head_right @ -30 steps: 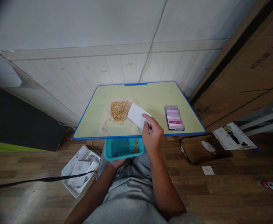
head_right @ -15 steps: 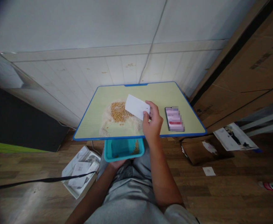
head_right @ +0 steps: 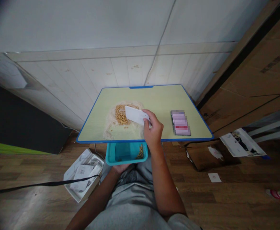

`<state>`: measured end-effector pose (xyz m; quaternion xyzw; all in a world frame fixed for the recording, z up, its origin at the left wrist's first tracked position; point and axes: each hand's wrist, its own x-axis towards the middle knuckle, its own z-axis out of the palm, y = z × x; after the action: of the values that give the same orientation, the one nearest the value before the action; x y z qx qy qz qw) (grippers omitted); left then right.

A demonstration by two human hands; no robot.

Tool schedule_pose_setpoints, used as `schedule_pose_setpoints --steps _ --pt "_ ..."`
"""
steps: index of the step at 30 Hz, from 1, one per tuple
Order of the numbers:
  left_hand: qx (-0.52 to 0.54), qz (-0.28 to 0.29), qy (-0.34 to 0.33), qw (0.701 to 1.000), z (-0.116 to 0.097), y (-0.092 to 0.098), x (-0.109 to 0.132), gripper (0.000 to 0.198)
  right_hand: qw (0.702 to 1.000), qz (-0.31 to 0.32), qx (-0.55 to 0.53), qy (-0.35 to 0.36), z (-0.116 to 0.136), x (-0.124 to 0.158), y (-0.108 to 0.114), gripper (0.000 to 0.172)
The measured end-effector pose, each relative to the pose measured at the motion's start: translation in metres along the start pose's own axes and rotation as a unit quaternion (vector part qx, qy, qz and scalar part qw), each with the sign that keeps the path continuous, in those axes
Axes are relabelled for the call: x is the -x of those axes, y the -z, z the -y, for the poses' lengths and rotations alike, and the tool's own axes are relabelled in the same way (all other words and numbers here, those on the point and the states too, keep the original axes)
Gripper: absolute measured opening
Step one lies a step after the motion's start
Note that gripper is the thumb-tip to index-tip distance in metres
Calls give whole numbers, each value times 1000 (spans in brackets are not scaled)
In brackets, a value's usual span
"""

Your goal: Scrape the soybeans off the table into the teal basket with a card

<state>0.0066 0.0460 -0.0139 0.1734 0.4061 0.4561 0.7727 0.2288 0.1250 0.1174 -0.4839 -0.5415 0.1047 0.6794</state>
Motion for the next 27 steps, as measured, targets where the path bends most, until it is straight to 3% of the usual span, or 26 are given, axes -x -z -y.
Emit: schedule_pose_setpoints --steps 9,15,21,27 --pt "1 6 -10 1000 3 2 -2 106 1000 19 10 1 5 1 -3 34" --pt "34 -9 -1 999 3 2 -3 93 1000 7 -4 14 2 0 3 32" --pt "-5 -8 -7 1000 2 1 -1 90 1000 -14 17 11 0 1 0 33" --pt "-12 -13 4 1000 3 4 -3 93 1000 19 1 -4 3 2 1 31"
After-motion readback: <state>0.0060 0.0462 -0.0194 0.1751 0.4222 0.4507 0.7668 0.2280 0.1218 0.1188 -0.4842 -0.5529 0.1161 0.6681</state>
